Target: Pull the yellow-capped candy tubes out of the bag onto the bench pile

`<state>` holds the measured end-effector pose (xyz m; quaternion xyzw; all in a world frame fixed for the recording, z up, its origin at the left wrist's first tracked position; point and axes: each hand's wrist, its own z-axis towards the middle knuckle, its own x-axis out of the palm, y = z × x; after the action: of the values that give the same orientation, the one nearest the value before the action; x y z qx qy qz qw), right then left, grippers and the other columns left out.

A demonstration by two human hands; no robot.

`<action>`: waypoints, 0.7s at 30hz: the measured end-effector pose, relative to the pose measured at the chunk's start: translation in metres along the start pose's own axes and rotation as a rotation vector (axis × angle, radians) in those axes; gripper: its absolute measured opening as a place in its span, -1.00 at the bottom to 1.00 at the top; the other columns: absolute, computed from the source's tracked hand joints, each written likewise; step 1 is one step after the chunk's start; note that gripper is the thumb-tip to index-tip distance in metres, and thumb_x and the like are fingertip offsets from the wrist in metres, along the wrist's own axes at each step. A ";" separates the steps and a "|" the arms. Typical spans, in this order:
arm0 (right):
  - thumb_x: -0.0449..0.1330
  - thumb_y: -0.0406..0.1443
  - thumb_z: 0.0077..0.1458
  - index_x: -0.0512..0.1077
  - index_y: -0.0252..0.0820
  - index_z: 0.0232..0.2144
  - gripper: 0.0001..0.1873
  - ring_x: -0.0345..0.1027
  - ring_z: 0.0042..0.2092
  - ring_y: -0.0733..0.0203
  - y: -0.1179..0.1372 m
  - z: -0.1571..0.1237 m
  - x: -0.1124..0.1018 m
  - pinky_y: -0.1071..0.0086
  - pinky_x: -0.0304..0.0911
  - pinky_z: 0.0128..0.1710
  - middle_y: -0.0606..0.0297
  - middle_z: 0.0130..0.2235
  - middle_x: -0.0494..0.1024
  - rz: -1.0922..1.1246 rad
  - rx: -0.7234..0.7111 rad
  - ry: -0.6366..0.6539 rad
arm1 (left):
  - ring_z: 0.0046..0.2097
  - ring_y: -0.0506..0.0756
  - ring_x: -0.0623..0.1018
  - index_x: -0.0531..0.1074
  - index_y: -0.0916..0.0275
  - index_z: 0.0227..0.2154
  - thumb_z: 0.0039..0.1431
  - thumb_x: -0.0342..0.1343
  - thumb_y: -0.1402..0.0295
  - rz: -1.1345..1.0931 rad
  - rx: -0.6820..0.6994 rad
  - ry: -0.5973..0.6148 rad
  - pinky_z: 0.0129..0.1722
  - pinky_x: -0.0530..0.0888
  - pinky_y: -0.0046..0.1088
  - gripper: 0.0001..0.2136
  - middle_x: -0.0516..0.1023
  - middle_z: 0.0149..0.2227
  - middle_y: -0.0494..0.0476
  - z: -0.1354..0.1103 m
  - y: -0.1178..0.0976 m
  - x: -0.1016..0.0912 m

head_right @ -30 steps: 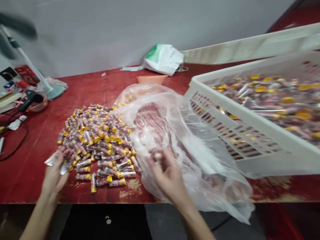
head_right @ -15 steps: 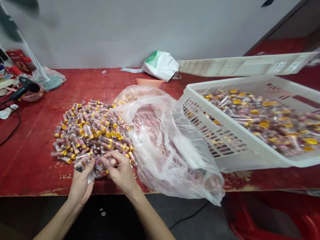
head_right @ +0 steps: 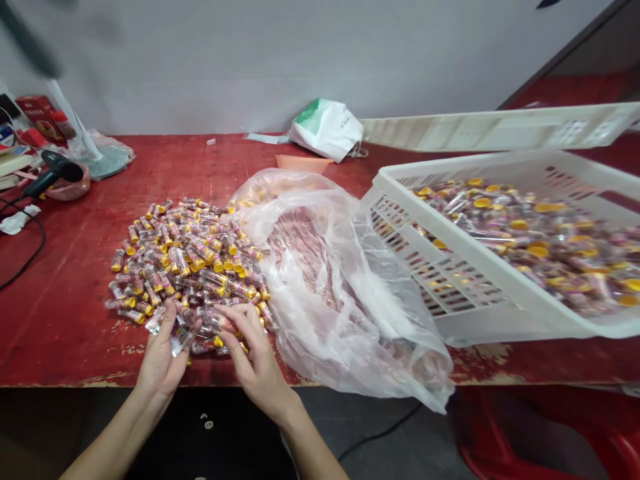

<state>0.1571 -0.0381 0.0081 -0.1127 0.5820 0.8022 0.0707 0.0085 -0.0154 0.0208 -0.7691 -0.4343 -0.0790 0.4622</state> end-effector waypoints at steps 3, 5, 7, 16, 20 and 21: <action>0.13 -0.36 0.26 0.33 -0.06 0.05 -0.68 0.36 0.01 0.12 0.001 -0.008 -0.002 0.23 0.32 0.04 0.16 -0.05 0.43 -0.045 -0.102 -0.049 | -0.20 0.03 0.59 0.52 0.15 -0.19 -0.07 0.41 0.30 0.010 0.007 0.033 -0.20 0.55 -0.44 -0.66 0.62 -0.17 0.02 0.000 0.003 -0.002; 0.17 -0.41 0.22 0.36 -0.06 -0.02 -0.70 0.39 -0.07 0.14 0.003 -0.009 -0.002 0.26 0.36 -0.05 0.19 -0.12 0.45 -0.080 -0.161 -0.109 | -0.22 0.03 0.59 0.51 0.17 -0.22 -0.12 0.43 0.29 0.016 0.033 0.068 -0.18 0.53 -0.44 -0.64 0.62 -0.22 0.01 -0.001 0.006 -0.003; 0.20 -0.44 0.18 0.40 -0.06 -0.03 -0.68 0.41 -0.10 0.13 0.008 -0.009 -0.003 0.26 0.39 -0.09 0.19 -0.15 0.46 -0.146 -0.215 -0.132 | -0.23 0.03 0.59 0.50 0.20 -0.27 -0.15 0.45 0.28 0.040 0.076 0.112 -0.17 0.51 -0.43 -0.65 0.61 -0.26 0.01 -0.001 0.009 -0.004; 0.20 -0.55 0.14 0.41 0.00 0.14 -0.43 0.46 -0.12 0.17 0.025 -0.016 -0.007 0.33 0.47 -0.16 0.15 -0.11 0.46 -0.233 -0.309 -0.110 | -0.15 0.08 0.58 0.49 0.21 -0.32 -0.13 0.43 0.32 0.087 0.131 0.203 0.00 0.44 -0.32 -0.70 0.60 -0.31 0.01 -0.006 0.007 -0.003; 0.23 -0.59 0.10 0.39 0.03 0.17 -0.35 0.47 -0.11 0.19 0.023 -0.018 -0.001 0.34 0.47 -0.10 0.19 -0.12 0.50 -0.255 -0.358 -0.237 | -0.17 0.05 0.58 0.47 0.20 -0.30 -0.11 0.43 0.33 0.051 0.087 0.235 0.00 0.44 -0.32 -0.69 0.60 -0.28 -0.01 -0.010 0.008 -0.004; 0.22 -0.59 0.11 0.39 0.02 0.16 -0.36 0.47 -0.10 0.19 0.023 -0.019 -0.001 0.33 0.46 -0.08 0.18 -0.11 0.50 -0.240 -0.343 -0.250 | -0.19 0.04 0.58 0.47 0.20 -0.30 -0.12 0.43 0.33 0.039 0.074 0.237 0.00 0.44 -0.31 -0.69 0.59 -0.30 -0.02 -0.010 0.008 -0.005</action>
<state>0.1543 -0.0629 0.0237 -0.0912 0.4066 0.8829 0.2167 0.0146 -0.0278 0.0188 -0.7449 -0.3644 -0.1444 0.5400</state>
